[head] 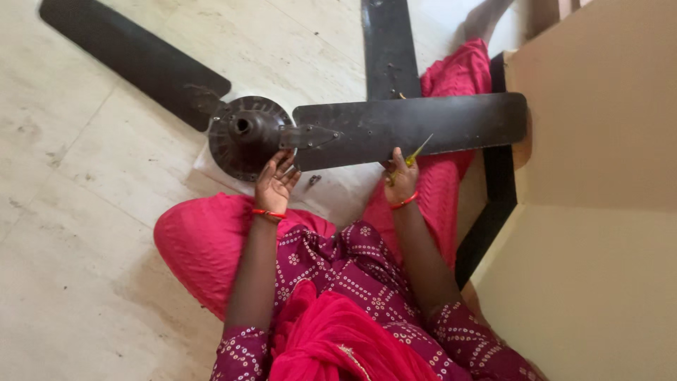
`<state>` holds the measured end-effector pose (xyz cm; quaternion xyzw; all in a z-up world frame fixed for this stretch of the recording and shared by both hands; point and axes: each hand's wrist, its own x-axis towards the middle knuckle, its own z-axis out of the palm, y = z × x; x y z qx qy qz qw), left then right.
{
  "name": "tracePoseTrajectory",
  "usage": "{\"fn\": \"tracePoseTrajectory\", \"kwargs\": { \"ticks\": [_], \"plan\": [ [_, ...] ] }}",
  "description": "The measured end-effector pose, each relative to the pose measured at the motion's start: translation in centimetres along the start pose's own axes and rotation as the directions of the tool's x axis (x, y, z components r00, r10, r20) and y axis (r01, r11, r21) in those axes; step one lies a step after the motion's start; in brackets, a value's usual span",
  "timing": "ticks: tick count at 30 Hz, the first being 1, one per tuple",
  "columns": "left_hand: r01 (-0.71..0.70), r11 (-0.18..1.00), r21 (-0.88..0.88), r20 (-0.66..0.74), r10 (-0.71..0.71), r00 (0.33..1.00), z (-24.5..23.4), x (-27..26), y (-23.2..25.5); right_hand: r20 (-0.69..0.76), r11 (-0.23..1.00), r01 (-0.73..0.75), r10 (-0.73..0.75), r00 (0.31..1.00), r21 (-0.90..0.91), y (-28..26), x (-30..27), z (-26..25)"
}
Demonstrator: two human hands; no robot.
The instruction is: The person sits on the floor and attaches three fan blades to a ceiling fan motor housing using a screwdriver. They align each blade, insert screws, and tighten them sequentially to secure the blades to the central hub.
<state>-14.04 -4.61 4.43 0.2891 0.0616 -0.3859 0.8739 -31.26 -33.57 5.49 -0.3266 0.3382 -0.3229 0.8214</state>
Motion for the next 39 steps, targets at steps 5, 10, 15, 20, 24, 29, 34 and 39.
{"fn": "tracePoseTrajectory", "kwargs": {
  "ticks": [5,10,15,20,24,29,34,39],
  "plan": [
    [0.01,0.994,0.113,-0.018,-0.008,1.0,0.5,0.1,-1.0,-0.1,0.999,-0.004,0.009,0.995,0.053,0.8,1.5,-0.5],
    [-0.016,0.949,0.316,0.005,0.015,1.0,1.5,0.6,-0.8,-0.115,0.996,-0.006,0.016,0.993,0.089,1.7,2.9,-0.7],
    [-0.11,0.441,0.891,-0.087,0.402,0.912,1.9,1.4,-2.0,-0.124,0.999,-0.011,0.017,0.992,0.05,2.8,3.7,-2.3],
    [0.004,0.079,0.997,-0.068,0.84,0.538,-0.4,1.3,-2.9,-0.108,0.996,-0.047,0.055,0.993,0.078,3.0,4.1,-2.7],
    [0.237,0.084,0.968,-0.192,0.854,0.483,-2.8,3.9,-3.6,-0.106,0.994,-0.074,0.082,0.991,0.079,2.5,3.6,-1.3],
    [0.371,0.164,0.914,-0.344,0.798,0.494,-3.7,6.7,-2.4,-0.116,0.991,-0.121,0.127,0.985,0.057,2.7,3.1,-0.3],
    [0.496,0.046,0.867,-0.322,0.812,0.487,-3.3,7.0,-0.8,-0.078,0.992,-0.125,0.127,0.989,0.034,3.0,3.1,-0.8],
    [0.396,0.044,0.917,-0.259,0.821,0.509,-3.3,6.6,0.3,-0.061,0.991,-0.127,0.129,0.99,0.033,3.1,3.5,-1.3]
  ]
}}
